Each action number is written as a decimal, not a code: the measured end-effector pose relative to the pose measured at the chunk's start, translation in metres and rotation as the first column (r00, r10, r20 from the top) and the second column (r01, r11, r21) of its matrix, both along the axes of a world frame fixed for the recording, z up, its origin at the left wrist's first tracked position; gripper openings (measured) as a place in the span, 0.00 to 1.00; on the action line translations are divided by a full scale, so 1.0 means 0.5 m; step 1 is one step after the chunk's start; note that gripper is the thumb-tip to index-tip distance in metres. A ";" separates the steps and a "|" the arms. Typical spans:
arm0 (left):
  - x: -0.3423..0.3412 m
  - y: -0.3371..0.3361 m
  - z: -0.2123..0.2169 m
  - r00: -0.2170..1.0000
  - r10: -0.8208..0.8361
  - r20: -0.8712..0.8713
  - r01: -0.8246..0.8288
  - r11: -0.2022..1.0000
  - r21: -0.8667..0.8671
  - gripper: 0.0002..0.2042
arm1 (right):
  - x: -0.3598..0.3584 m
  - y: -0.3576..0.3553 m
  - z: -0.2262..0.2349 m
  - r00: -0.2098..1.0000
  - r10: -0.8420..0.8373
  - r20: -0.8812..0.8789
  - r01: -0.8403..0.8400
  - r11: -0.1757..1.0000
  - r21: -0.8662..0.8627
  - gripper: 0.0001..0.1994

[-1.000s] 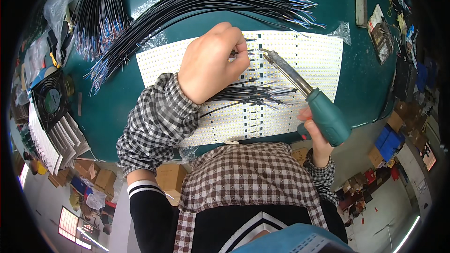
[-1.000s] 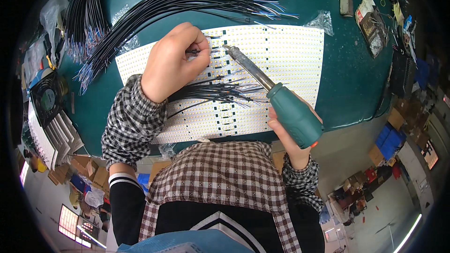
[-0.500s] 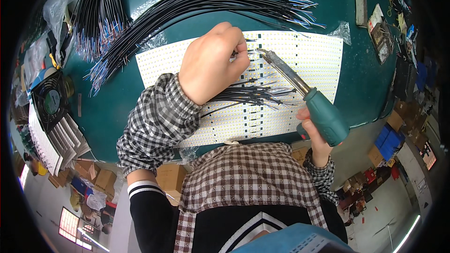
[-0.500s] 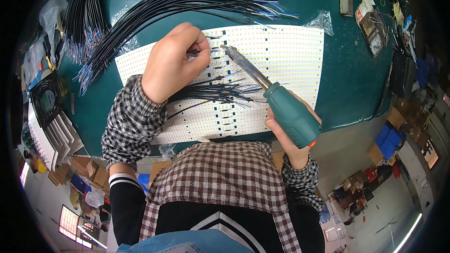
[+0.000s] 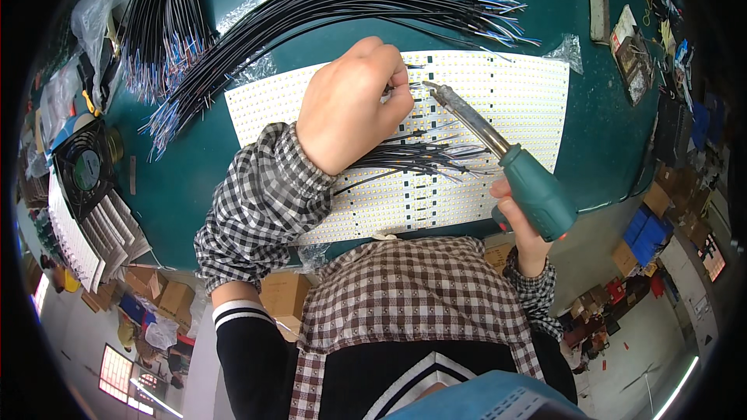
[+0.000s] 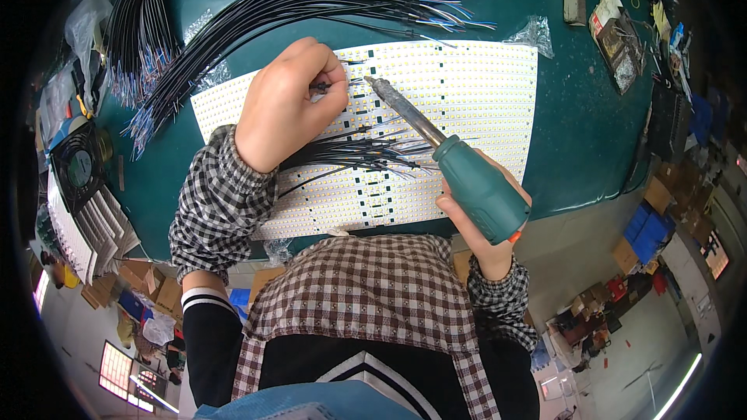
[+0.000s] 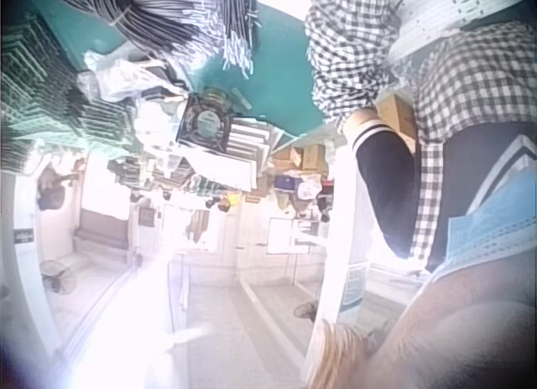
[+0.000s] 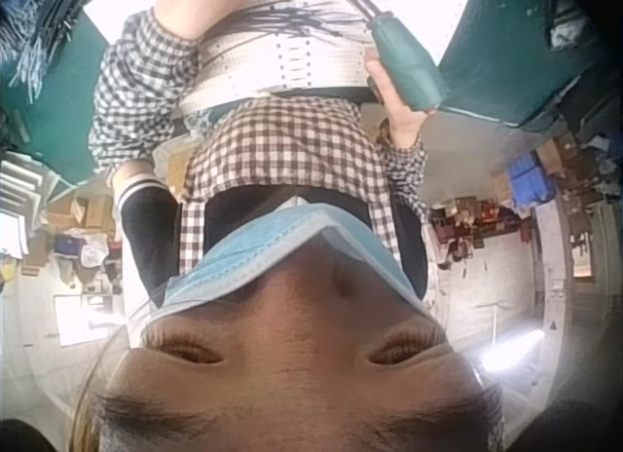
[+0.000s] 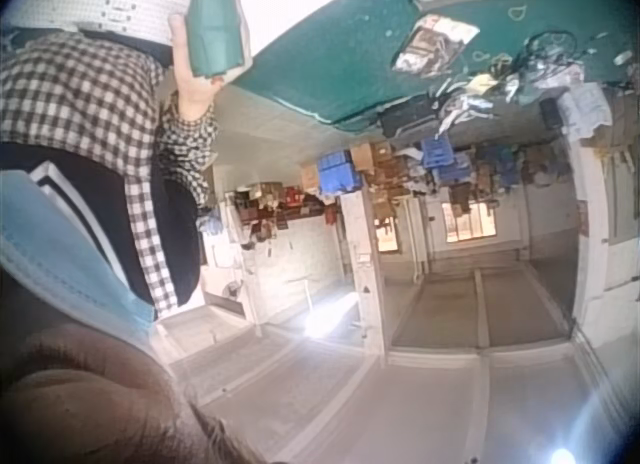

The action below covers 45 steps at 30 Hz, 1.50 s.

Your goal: The person uses a soldering iron to attach black wires to a white LED panel. They hold the wires in place with one hand while applying heat with the other, working systematically across the panel's surface.

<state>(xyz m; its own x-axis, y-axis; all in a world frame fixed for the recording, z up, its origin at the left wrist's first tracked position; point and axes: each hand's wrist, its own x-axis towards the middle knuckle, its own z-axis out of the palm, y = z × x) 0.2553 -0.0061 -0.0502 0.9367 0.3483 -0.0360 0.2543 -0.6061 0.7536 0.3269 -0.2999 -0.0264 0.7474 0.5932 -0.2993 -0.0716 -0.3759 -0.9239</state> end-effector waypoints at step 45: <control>0.007 -0.011 -0.010 0.997 -0.004 0.071 0.003 1.000 0.013 0.06 | -0.010 -0.012 0.003 0.983 -0.157 -0.097 0.164 0.984 0.065 0.28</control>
